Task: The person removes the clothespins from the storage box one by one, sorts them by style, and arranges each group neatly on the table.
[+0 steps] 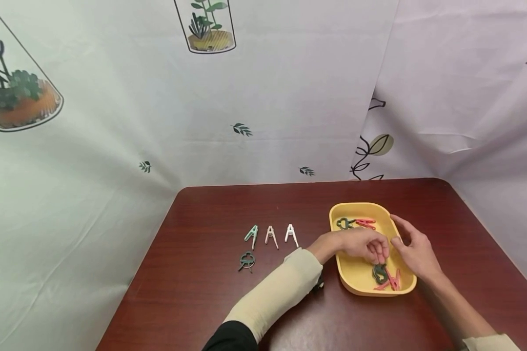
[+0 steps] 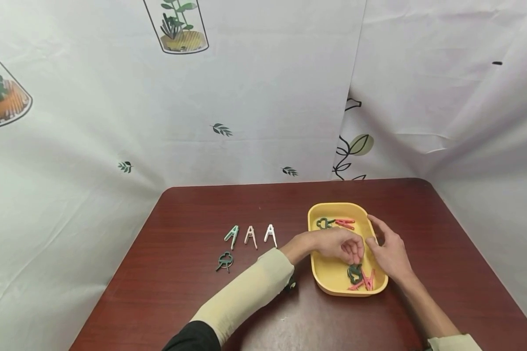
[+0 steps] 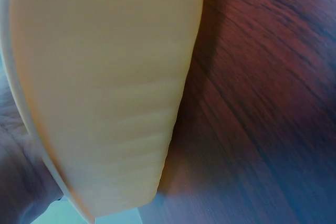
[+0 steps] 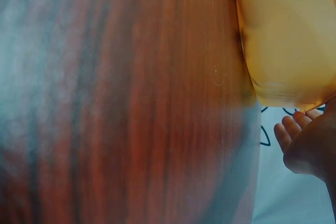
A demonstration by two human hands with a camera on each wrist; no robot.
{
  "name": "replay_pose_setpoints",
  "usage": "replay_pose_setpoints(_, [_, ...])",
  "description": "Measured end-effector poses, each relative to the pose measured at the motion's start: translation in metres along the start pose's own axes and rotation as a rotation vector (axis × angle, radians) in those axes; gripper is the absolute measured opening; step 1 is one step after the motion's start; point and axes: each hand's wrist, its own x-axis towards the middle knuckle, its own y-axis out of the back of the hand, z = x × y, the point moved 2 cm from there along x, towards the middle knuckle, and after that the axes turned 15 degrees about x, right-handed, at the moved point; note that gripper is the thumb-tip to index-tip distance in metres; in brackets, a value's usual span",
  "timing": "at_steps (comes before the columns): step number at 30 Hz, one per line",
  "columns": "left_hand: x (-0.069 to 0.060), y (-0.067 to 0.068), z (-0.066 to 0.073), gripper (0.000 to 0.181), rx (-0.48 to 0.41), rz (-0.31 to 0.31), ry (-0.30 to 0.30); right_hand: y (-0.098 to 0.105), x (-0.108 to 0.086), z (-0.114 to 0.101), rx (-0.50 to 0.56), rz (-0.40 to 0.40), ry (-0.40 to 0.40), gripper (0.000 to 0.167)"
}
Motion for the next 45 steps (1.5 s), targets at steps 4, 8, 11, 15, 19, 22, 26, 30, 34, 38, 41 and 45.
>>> replay_pose_setpoints(4, [-0.002,0.003,0.000,0.017,-0.040,0.014,-0.020,-0.001,0.002,-0.002,-0.005,0.001,0.005,0.056])
replay_pose_setpoints(8, [-0.003,0.004,-0.001,0.017,-0.046,0.033,-0.041,-0.002,0.004,-0.004,0.002,0.001,0.010,0.055])
replay_pose_setpoints(11, [-0.004,0.005,-0.001,0.017,-0.042,0.043,-0.052,-0.002,0.004,-0.004,0.001,0.001,0.007,0.055])
replay_pose_setpoints(15, [-0.005,0.007,0.000,0.017,-0.020,0.056,-0.055,-0.002,0.004,-0.005,-0.012,0.004,-0.001,0.055])
replay_pose_setpoints(19, [-0.007,0.010,0.001,0.016,0.031,0.082,-0.046,-0.002,0.004,-0.005,-0.038,0.003,-0.013,0.055])
replay_pose_setpoints(22, [-0.010,0.012,0.003,0.015,0.062,0.124,-0.064,-0.002,0.003,-0.005,-0.047,0.003,-0.014,0.055])
replay_pose_setpoints(26, [-0.015,0.017,0.003,0.015,0.063,0.208,-0.092,-0.001,0.002,-0.006,-0.039,0.003,-0.006,0.055])
replay_pose_setpoints(30, [-0.021,0.022,-0.001,0.013,0.019,0.271,-0.098,0.000,0.000,-0.006,-0.026,-0.004,-0.007,0.055])
replay_pose_setpoints(34, [-0.028,0.026,-0.005,0.012,-0.035,0.324,-0.102,0.000,-0.001,-0.006,-0.026,-0.008,-0.016,0.055])
replay_pose_setpoints(38, [-0.035,0.030,-0.010,0.013,-0.097,0.392,-0.115,-0.001,-0.001,-0.005,-0.035,-0.009,-0.033,0.055])
replay_pose_setpoints(41, [-0.040,0.033,-0.012,0.014,-0.111,0.450,-0.122,-0.001,-0.003,-0.004,-0.041,-0.010,-0.044,0.055])
replay_pose_setpoints(45, [-0.047,0.037,-0.016,0.016,-0.103,0.514,-0.122,-0.002,-0.004,-0.003,-0.043,-0.016,-0.067,0.055])
